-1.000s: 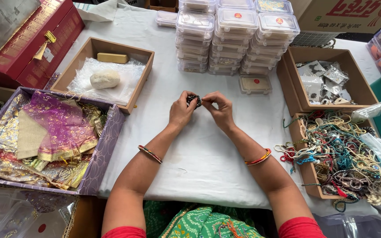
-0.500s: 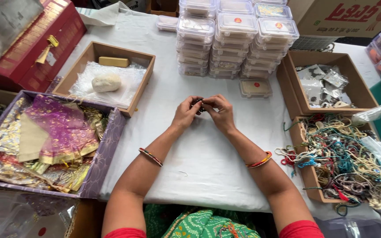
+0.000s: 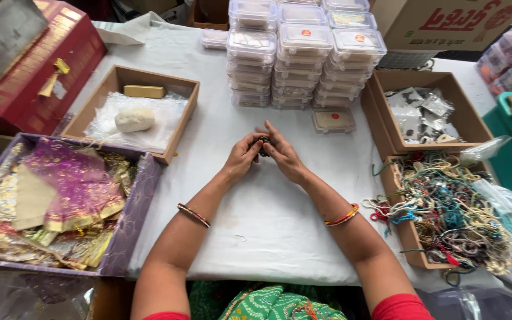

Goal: The person packs a small item into a beige cloth pouch and ties it closed. They then place a beaded necklace into a small plastic bag and wrap it in a purple decorative cloth.

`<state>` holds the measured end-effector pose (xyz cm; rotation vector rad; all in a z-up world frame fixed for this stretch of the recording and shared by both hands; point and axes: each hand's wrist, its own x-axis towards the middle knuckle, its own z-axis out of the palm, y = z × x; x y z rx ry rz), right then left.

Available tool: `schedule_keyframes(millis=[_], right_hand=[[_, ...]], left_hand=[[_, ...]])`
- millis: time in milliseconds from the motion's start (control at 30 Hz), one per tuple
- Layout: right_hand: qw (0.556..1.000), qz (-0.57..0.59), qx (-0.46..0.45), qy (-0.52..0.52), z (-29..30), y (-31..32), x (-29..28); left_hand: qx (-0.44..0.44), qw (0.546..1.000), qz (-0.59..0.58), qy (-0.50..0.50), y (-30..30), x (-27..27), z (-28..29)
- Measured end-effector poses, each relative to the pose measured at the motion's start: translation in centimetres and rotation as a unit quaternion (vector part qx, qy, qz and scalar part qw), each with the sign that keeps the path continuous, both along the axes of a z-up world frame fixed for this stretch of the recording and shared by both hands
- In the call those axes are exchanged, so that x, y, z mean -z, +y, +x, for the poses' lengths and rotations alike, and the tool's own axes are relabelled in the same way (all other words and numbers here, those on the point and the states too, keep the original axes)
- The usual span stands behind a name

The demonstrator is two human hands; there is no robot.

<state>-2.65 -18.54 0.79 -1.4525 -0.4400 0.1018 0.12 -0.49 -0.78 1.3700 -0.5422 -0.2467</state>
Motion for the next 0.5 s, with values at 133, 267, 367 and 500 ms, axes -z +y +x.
schedule_keyframes(millis=[133,267,367,500], right_hand=[[0.998,0.040,-0.020,0.047,-0.2,0.4,0.1],[0.998,0.016,0.043,0.036,0.9,-0.3,1.8],[0.995,0.022,0.080,0.053,1.8,-0.6,3.0],[0.982,0.063,0.127,0.128,1.8,-1.1,1.8]], left_hand=[[-0.067,0.996,0.059,-0.021,-0.1,-1.3,-0.8],[-0.183,0.971,0.148,-0.051,-0.9,-0.3,-0.2],[-0.270,0.926,0.221,-0.143,-0.1,-0.7,-0.8],[-0.301,0.871,0.326,-0.210,1.0,-3.3,-1.3]])
